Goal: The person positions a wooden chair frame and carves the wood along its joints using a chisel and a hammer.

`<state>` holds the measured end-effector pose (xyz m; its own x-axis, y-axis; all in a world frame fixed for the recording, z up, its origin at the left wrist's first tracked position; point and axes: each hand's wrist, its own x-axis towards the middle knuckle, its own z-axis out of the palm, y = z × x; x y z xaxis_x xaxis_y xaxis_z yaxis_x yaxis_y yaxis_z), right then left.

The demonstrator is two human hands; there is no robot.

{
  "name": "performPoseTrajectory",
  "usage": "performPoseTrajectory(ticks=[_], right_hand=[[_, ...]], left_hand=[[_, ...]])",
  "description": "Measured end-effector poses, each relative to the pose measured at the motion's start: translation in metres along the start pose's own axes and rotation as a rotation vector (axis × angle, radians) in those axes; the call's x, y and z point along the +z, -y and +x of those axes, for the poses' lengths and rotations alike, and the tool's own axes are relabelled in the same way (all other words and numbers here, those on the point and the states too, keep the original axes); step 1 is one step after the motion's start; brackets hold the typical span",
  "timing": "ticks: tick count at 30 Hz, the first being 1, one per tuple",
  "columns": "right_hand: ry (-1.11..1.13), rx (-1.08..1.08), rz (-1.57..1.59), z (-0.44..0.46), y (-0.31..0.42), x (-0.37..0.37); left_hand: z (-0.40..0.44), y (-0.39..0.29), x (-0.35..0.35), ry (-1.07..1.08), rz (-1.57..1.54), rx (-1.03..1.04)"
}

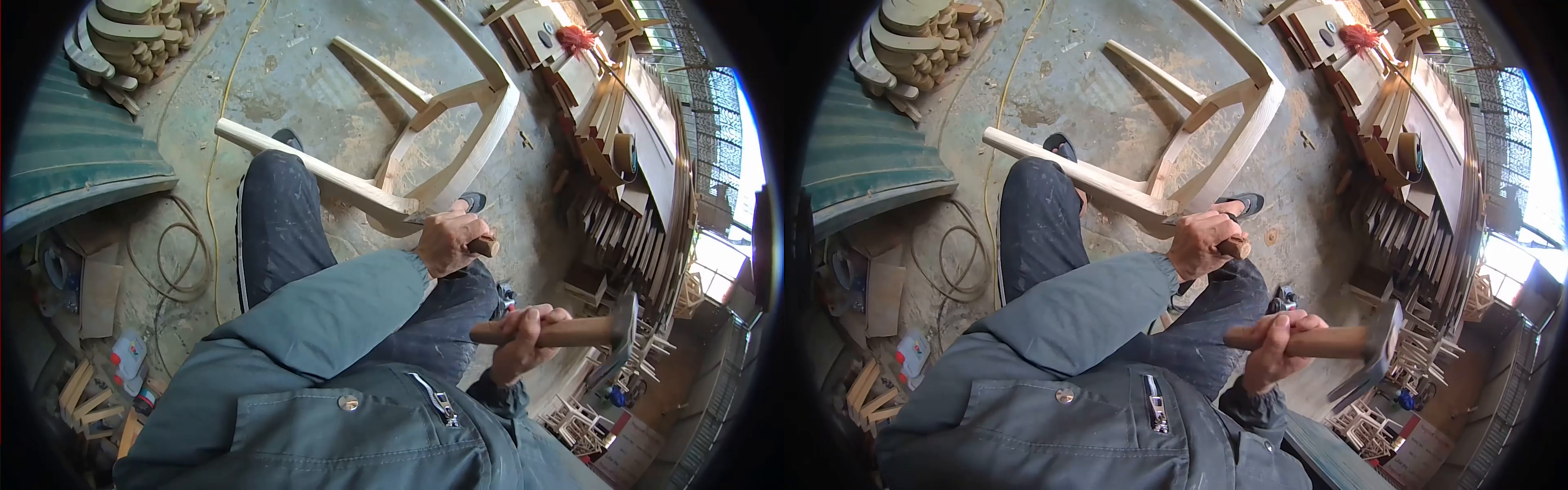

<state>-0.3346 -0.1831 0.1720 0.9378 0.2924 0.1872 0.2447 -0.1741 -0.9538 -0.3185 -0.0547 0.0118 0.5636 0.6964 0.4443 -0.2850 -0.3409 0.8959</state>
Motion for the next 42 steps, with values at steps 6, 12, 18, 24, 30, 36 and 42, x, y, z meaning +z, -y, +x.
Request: performPoseTrajectory(ticks=[6, 12, 18, 24, 30, 36, 42], right_hand=[[0.280, 0.442, -0.553, -0.010, -0.053, -0.032], [0.180, -0.247, -0.649, -0.020, -0.068, -0.027], [0.158, 0.761, -0.185, -0.035, -0.057, -0.037], [0.097, 0.665, -0.208, -0.037, -0.060, -0.044], [0.138, 0.654, -0.286, -0.036, -0.052, -0.038], [0.267, 0.569, -0.375, -0.032, -0.057, -0.023], [0.303, 0.539, -0.413, -0.029, -0.053, -0.018]], left_hand=[[-0.002, 0.008, 0.001, 0.059, 0.013, 0.067], [-0.005, 0.007, -0.001, 0.080, -0.005, 0.074], [0.008, 0.011, -0.018, 0.592, 0.000, 0.083], [-0.005, -0.026, -0.007, 0.426, -0.114, 0.264], [-0.003, -0.023, -0.010, 0.206, -0.037, 0.126], [0.008, -0.009, 0.000, 0.000, 0.001, -0.020], [0.009, -0.007, -0.001, 0.039, -0.019, -0.099]])
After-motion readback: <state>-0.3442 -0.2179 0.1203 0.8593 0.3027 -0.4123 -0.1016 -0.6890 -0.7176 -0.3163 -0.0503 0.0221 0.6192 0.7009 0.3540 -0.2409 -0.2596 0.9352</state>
